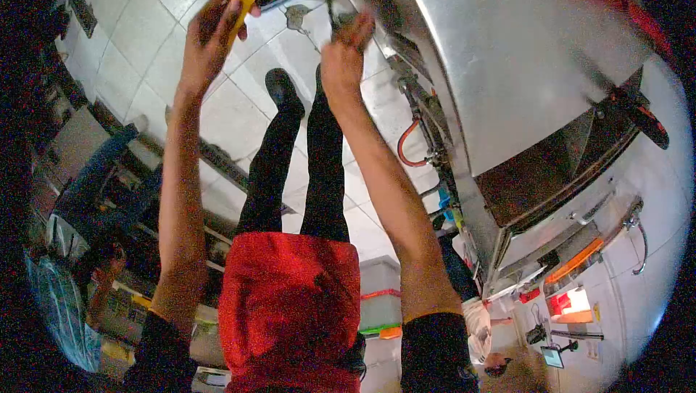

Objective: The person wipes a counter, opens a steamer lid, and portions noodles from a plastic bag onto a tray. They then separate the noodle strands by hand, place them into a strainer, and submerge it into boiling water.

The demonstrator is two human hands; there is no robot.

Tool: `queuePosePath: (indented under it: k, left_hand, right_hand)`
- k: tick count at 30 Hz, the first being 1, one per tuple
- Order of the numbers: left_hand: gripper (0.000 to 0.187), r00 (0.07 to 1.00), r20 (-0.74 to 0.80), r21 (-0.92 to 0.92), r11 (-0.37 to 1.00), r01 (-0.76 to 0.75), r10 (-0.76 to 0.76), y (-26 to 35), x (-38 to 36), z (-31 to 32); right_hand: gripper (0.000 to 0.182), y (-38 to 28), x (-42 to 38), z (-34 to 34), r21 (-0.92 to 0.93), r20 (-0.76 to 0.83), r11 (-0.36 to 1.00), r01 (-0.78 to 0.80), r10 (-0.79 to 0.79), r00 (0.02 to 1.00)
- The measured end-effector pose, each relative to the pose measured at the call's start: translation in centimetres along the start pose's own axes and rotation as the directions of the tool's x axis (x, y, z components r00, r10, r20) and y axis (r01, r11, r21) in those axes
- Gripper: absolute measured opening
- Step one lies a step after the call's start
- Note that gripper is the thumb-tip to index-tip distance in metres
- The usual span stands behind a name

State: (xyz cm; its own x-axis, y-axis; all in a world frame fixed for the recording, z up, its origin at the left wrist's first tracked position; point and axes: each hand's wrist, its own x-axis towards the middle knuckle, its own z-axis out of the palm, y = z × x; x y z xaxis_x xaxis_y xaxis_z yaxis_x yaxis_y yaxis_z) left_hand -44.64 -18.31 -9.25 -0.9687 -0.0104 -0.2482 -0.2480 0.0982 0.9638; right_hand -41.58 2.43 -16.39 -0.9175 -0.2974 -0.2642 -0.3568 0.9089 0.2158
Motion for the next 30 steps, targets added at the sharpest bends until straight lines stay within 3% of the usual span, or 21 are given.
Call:
queuePosePath:
  k: [1, 2, 4, 5, 6, 7, 8, 9, 10, 11, 12, 14, 16, 17, 19, 21, 23, 24, 27, 30]
  left_hand:
    - [0.035, 0.998, -0.009, -0.031, 0.998, 0.058, -0.059, 0.1, -0.5, 0.0]
    - [0.035, 0.997, -0.007, -0.045, 0.996, 0.073, -0.074, 0.3, -1.2, 0.2]
    - [0.034, 0.991, 0.014, -0.027, 0.991, 0.131, -0.130, 0.9, -2.8, 0.2]
    - [0.032, 0.986, 0.026, -0.043, 0.986, 0.163, -0.162, 1.0, -3.4, 0.5]
    - [0.031, 0.981, 0.049, -0.048, 0.981, 0.188, -0.186, 1.2, -4.0, 0.6]
    - [0.030, 0.973, 0.075, -0.056, 0.974, 0.221, -0.217, 1.1, -4.7, 0.9]
    - [0.033, 0.969, 0.088, -0.057, 0.970, 0.236, -0.231, 0.9, -5.2, 1.3]
    - [0.033, 0.968, 0.090, -0.062, 0.968, 0.242, -0.236, 0.7, -5.4, 1.6]
    - [0.032, 0.961, 0.134, -0.070, 0.965, 0.251, -0.241, 0.4, -5.4, 1.9]
    - [0.032, 0.953, 0.177, -0.077, 0.962, 0.262, -0.246, 0.2, -5.7, 2.1]
    - [0.032, 0.952, 0.176, -0.081, 0.961, 0.266, -0.249, 0.1, -5.5, 2.5]
    - [0.032, 0.951, 0.213, -0.081, 0.966, 0.246, -0.224, -0.1, -4.5, 3.7]
    - [0.031, 0.960, 0.228, -0.079, 0.980, 0.183, -0.161, -1.7, -3.0, 5.3]
    - [0.031, 0.963, 0.252, -0.071, 0.990, 0.120, -0.098, -2.3, -2.0, 6.0]
    - [0.030, 0.975, 0.221, -0.058, 0.997, 0.051, -0.037, -2.5, -0.4, 7.2]
    - [0.031, 0.980, 0.200, -0.003, 1.000, 0.001, 0.000, -3.0, 0.9, 7.6]
    - [0.032, 0.984, 0.174, 0.027, 0.999, -0.027, 0.022, -3.9, 1.9, 7.6]
    - [0.032, 0.982, 0.189, 0.001, 1.000, -0.018, 0.018, -4.2, 2.3, 7.4]
    - [0.033, 0.982, 0.185, 0.039, 0.999, 0.036, -0.043, -4.0, 1.4, 5.9]
    - [0.035, 0.991, 0.030, -0.073, 0.988, 0.135, -0.133, -5.9, -1.4, 3.7]
  right_hand:
    - [0.044, 0.0, -2.2, 3.2, 0.086, 0.063, 0.996, 0.000, -0.006, 0.998]
    - [0.046, 0.4, -5.3, 4.2, 0.612, 0.087, 0.775, -0.154, 0.128, 0.988]
    - [0.044, 2.7, -9.8, 5.9, 0.691, 0.435, 0.593, -0.413, 0.116, 0.893]
    - [0.039, 4.0, -12.0, 7.5, 0.779, 0.619, 0.076, -0.623, 0.068, 0.782]
    - [0.024, 5.1, -12.9, 4.3, 0.772, 0.556, 0.194, -0.605, 0.255, 0.791]
    - [0.023, 6.7, -15.6, 9.9, 0.812, 0.443, 0.216, -0.543, 0.379, 0.813]
    - [0.027, 8.3, -15.5, 8.5, 0.855, 0.444, 0.091, -0.510, 0.379, 0.812]
    - [0.027, 9.8, -14.8, 5.7, 0.853, 0.481, -0.033, -0.520, 0.433, 0.762]
    - [0.026, 10.8, -14.2, 5.8, 0.859, 0.504, -0.244, -0.450, 0.553, 0.664]
    - [0.026, 11.9, -13.0, 5.1, 0.857, 0.506, -0.239, -0.456, 0.552, 0.663]
    - [0.030, 12.9, -11.0, 3.9, 0.863, 0.459, -0.161, -0.480, 0.648, 0.608]
    - [0.041, 12.7, -7.5, 4.4, 0.927, 0.188, 0.088, -0.365, 0.732, 0.655]
    - [0.048, 11.3, -4.1, 6.9, 0.819, -0.216, 0.535, -0.205, 0.620, 0.754]
    - [0.051, 10.9, -3.1, 9.3, 0.616, -0.368, 0.763, -0.199, 0.502, 0.783]
    - [0.054, 10.7, -1.7, 9.8, 0.958, -0.234, 0.279, 0.066, 0.627, 0.743]
    - [0.058, 10.8, -2.2, 8.1, 0.610, -0.363, 0.784, -0.116, 0.406, 0.839]
    - [0.052, 11.5, -2.2, 10.1, 0.654, -0.424, 0.756, -0.042, 0.411, 0.807]
    - [0.048, 12.1, -1.8, 10.7, 0.796, -0.348, 0.605, -0.023, 0.488, 0.801]
    - [0.040, 13.8, -0.9, 15.8, 0.919, -0.265, 0.394, 0.012, 0.594, 0.760]
    - [0.036, 13.4, -0.8, 14.5, 0.958, -0.265, 0.263, 0.119, 0.637, 0.724]
